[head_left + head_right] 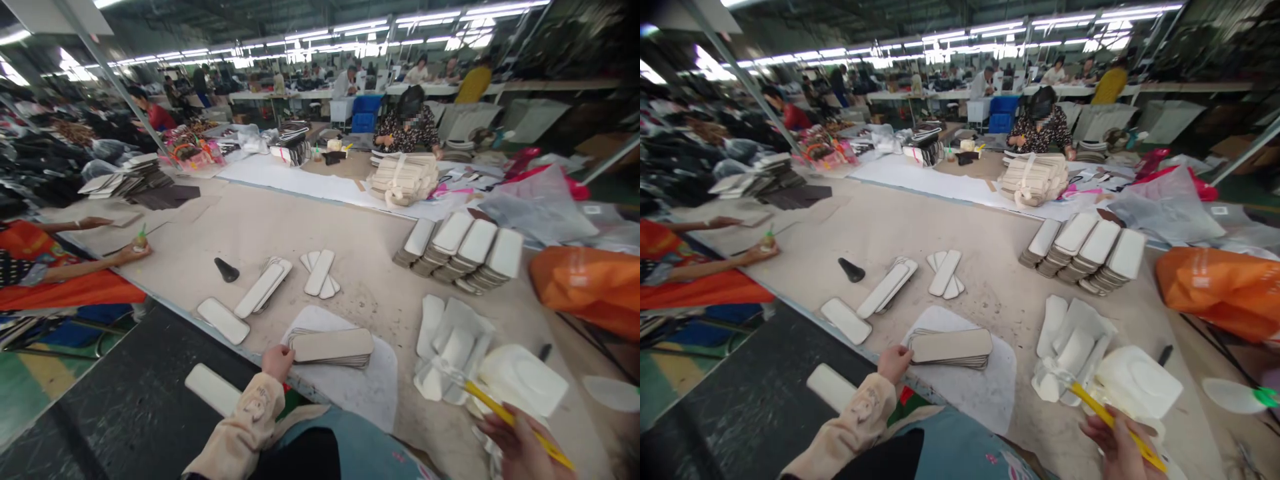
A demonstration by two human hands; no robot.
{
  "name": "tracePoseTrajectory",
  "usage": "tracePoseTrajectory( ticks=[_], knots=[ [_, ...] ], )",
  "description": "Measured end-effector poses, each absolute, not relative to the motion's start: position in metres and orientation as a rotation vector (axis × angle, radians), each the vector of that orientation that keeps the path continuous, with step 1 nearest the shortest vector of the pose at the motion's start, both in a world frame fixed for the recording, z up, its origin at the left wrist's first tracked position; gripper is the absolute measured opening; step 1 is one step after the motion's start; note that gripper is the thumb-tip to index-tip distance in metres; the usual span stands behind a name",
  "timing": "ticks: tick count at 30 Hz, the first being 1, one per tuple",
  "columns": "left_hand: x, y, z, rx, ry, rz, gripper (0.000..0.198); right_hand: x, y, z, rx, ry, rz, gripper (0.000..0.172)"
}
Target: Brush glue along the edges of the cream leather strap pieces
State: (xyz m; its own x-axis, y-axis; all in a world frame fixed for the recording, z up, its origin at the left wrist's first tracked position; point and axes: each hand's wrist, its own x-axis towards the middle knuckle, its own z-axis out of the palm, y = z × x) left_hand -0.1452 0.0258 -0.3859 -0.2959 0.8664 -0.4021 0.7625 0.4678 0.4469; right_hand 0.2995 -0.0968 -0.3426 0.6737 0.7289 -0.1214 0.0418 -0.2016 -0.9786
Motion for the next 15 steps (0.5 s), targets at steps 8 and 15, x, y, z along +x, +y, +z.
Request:
tracePoseTrajectory(
  ticks=[8,15],
  knots=[
    [-0.147,0.023,-0.387,1.510,2.027,0.278,0.026,0.135,-0.015,-0.331,-1.363,-0.842,1.385,0.041],
    [-0.162,0.031,-0.382,1.935,1.757,0.176,0.113,0.076,0.014,-0.348,-1.313,-1.032,1.481,0.042]
  ],
)
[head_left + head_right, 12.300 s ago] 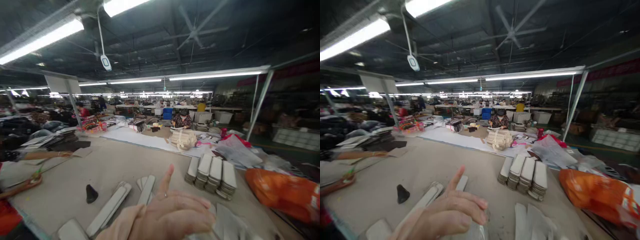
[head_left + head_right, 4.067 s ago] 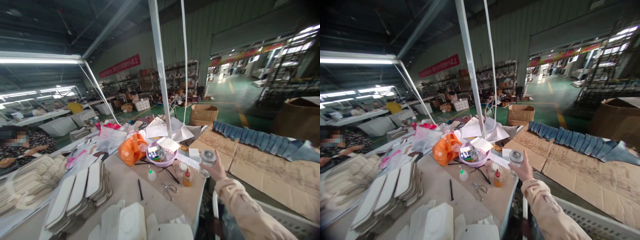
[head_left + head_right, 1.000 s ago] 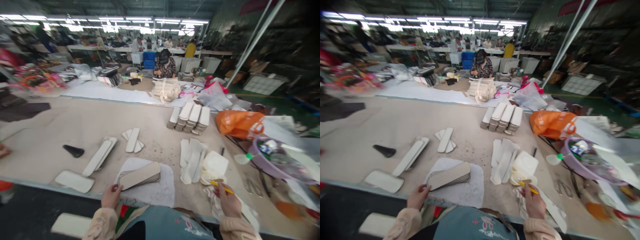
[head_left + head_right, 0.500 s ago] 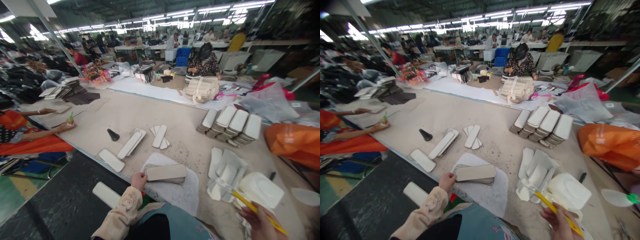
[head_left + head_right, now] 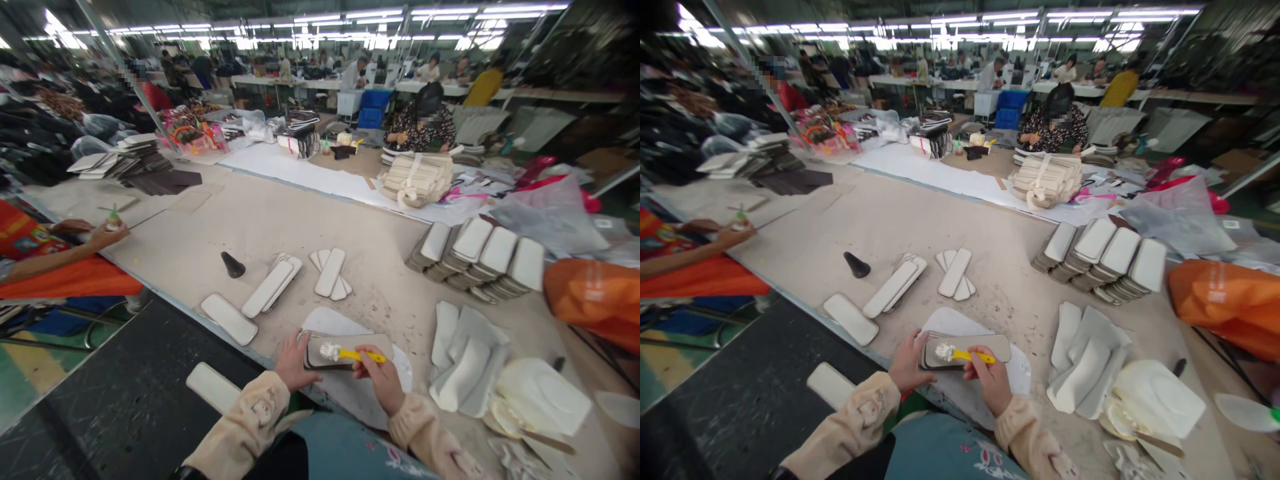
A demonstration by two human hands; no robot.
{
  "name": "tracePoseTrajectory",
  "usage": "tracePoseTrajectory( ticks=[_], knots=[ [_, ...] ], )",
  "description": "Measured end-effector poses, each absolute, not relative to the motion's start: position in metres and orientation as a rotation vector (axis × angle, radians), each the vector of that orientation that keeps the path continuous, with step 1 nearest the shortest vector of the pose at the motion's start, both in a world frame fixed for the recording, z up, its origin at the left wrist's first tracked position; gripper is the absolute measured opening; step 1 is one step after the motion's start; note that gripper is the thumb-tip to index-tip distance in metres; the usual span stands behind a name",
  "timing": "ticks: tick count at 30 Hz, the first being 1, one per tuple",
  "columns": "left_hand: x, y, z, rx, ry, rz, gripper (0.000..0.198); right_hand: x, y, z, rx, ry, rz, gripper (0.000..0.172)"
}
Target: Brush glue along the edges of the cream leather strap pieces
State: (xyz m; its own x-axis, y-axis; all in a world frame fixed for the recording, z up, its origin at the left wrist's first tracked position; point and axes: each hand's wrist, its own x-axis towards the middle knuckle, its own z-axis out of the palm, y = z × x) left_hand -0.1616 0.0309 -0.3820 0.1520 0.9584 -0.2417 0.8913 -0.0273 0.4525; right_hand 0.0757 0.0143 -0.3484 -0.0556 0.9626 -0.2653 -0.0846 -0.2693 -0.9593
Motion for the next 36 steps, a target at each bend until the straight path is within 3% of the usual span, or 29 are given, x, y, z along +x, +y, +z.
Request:
tracePoseTrajectory(
  ticks=[10,22,36],
  knots=[
    [-0.162,0.049,-0.392,2.086,1.567,0.226,0.086,0.052,0.027,-0.363,-1.430,-1.271,1.429,0.036],
    [-0.166,0.046,-0.403,2.073,1.554,0.256,0.081,0.067,0.028,-0.357,-1.563,-1.290,1.289,0.039],
    [-0.168,0.046,-0.407,2.065,1.561,0.230,0.080,0.158,0.017,-0.347,-1.910,-1.308,0.728,0.046]
  ],
)
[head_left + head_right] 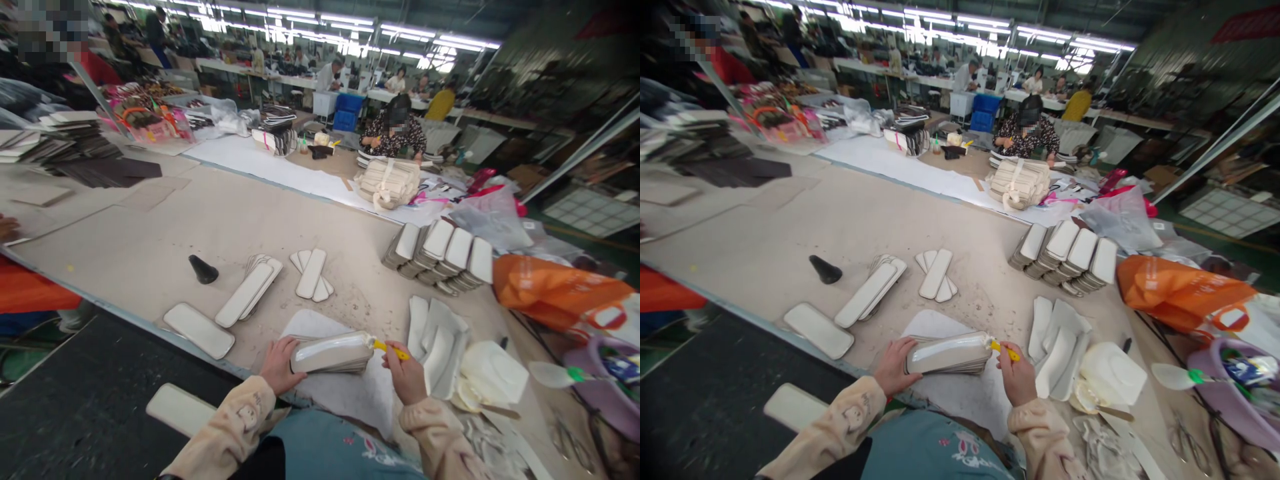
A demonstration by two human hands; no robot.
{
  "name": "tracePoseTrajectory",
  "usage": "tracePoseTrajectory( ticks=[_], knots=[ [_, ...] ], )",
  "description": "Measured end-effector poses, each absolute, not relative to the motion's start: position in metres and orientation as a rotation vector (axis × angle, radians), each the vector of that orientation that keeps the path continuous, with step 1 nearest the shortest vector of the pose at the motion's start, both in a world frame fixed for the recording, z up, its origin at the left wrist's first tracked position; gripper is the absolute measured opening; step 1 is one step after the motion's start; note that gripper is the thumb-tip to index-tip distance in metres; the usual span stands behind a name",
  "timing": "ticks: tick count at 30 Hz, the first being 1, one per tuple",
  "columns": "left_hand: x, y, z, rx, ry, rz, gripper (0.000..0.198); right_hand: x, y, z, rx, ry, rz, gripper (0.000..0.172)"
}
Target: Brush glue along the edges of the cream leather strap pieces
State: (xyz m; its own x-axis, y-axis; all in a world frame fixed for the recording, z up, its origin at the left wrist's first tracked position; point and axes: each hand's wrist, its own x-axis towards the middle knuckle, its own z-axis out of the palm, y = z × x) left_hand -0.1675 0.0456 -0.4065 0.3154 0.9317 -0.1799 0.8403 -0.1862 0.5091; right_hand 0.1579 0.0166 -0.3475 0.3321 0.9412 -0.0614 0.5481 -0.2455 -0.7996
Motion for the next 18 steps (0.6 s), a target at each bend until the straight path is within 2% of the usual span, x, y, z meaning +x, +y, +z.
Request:
tracePoseTrajectory(
  ticks=[3,12,18],
  knots=[
    [-0.167,0.045,-0.406,2.060,1.562,0.235,0.080,0.144,0.013,-0.342,-1.848,-1.359,0.742,0.042],
    [-0.163,0.045,-0.398,2.068,1.549,0.251,0.080,0.056,0.016,-0.344,-1.432,-1.403,1.357,0.033],
    [-0.162,0.044,-0.398,2.112,1.557,0.260,0.074,0.049,0.020,-0.355,-1.429,-1.529,1.358,0.031]
  ],
)
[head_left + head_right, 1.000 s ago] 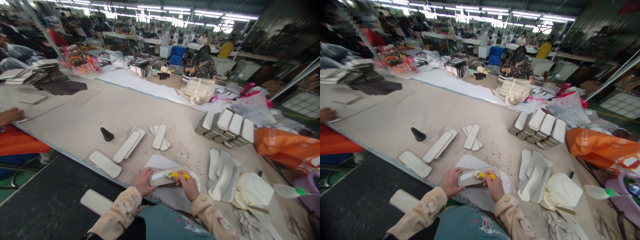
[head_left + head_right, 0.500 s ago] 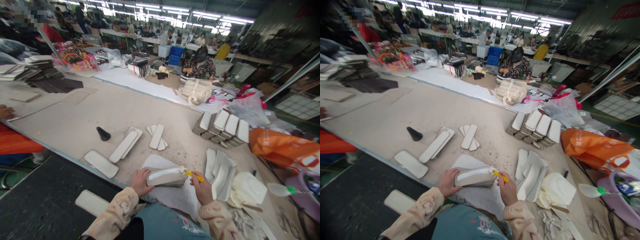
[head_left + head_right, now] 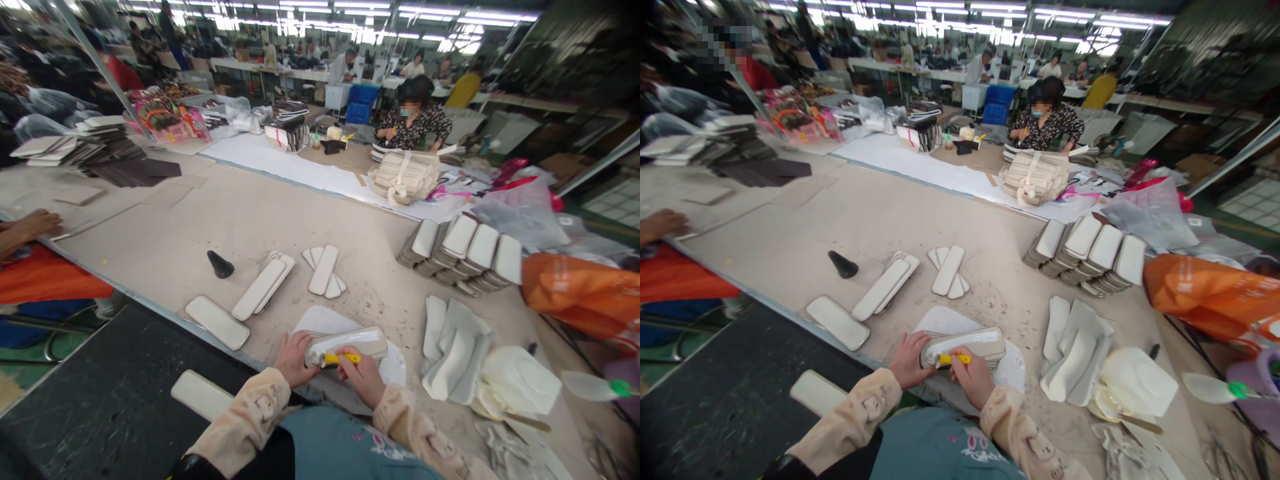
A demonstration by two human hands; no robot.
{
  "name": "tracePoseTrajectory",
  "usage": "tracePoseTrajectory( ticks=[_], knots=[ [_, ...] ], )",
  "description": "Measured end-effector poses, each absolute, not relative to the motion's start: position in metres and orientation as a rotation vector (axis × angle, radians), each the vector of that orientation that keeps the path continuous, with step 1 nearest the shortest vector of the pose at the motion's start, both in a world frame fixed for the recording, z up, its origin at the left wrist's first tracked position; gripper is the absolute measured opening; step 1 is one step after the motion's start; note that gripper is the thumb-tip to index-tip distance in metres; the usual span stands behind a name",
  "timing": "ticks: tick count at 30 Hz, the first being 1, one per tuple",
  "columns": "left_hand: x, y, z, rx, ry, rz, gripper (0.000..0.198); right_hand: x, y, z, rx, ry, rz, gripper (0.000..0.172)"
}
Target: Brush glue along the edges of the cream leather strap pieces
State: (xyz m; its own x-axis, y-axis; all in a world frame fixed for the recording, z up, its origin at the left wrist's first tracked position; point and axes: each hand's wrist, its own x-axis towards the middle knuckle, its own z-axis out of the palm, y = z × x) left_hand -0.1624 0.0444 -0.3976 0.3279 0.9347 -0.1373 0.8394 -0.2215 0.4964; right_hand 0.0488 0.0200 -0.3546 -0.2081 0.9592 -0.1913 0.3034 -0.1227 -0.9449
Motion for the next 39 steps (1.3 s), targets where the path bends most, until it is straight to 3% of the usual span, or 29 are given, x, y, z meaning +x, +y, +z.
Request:
tracePoseTrajectory(
  ticks=[18,24,27,33,39],
  knots=[
    [-0.162,0.053,-0.394,2.164,1.578,0.109,0.074,0.170,0.021,-0.347,-1.833,-1.303,0.846,0.045],
    [-0.160,0.053,-0.387,2.216,1.599,-0.046,0.076,0.174,0.013,-0.342,-1.670,-1.034,0.923,0.040],
    [-0.153,0.053,-0.379,2.274,1.639,0.036,0.083,0.186,-0.001,-0.339,-1.456,-0.728,0.990,0.037],
    [-0.061,0.045,-0.340,2.226,1.254,0.375,0.034,0.242,-0.057,-0.325,-0.908,-0.138,1.062,0.023],
    [0.090,0.030,-0.356,2.179,0.990,0.138,0.027,0.299,-0.132,-0.323,-0.602,0.213,1.007,0.014]
  ],
)
